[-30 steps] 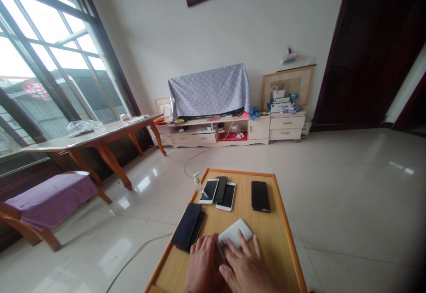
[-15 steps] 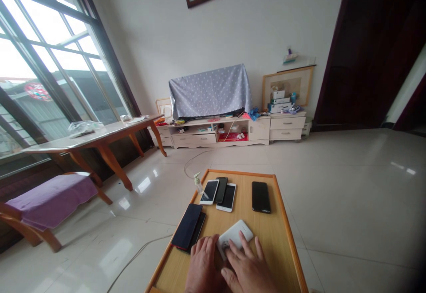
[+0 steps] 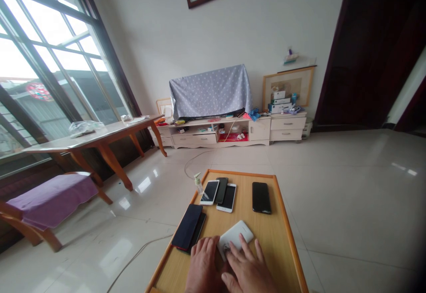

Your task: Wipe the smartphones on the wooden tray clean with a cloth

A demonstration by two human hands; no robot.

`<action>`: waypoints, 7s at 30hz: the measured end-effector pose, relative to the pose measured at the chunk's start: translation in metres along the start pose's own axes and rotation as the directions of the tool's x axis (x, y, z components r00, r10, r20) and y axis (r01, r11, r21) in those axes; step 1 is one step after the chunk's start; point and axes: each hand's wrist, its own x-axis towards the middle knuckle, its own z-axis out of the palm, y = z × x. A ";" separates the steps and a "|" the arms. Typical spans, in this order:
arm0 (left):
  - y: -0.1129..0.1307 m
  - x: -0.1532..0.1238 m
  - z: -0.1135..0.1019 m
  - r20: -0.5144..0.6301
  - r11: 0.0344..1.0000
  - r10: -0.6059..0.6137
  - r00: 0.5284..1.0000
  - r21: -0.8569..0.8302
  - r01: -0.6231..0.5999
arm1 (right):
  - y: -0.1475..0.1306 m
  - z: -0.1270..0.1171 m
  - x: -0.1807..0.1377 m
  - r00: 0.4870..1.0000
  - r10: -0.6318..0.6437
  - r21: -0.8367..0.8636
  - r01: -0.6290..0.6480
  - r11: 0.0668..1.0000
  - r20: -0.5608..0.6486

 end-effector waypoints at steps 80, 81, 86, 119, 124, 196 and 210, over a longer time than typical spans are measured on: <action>0.005 0.000 -0.004 0.044 0.999 -0.039 0.998 0.012 0.038 | 0.012 -0.009 -0.003 0.999 0.040 -0.034 -0.040 0.999 -0.005; 0.006 0.000 -0.005 0.050 0.999 -0.045 0.998 0.015 0.044 | 0.009 -0.007 -0.003 1.000 0.014 -0.011 -0.014 1.000 0.021; 0.006 0.000 -0.004 0.040 0.998 -0.054 0.998 0.013 0.053 | 0.012 -0.014 -0.005 0.997 0.049 -0.043 -0.052 0.998 -0.064; 0.003 0.001 -0.003 0.032 0.999 -0.037 0.999 0.025 0.036 | 0.008 -0.004 0.007 0.994 0.054 -0.061 -0.060 0.996 -0.098; 0.003 -0.001 -0.002 0.004 1.000 -0.021 1.000 0.016 0.021 | 0.028 -0.002 0.014 0.955 0.136 -0.131 -0.175 0.976 -0.262; 0.000 0.001 -0.003 0.066 0.997 -0.082 0.994 0.007 0.082 | 0.008 0.007 0.018 0.998 -0.042 -0.060 0.038 0.997 -0.057; 0.003 0.001 -0.006 0.052 0.998 -0.067 0.996 0.000 0.067 | 0.012 0.007 0.019 0.990 -0.033 -0.083 0.022 0.996 -0.133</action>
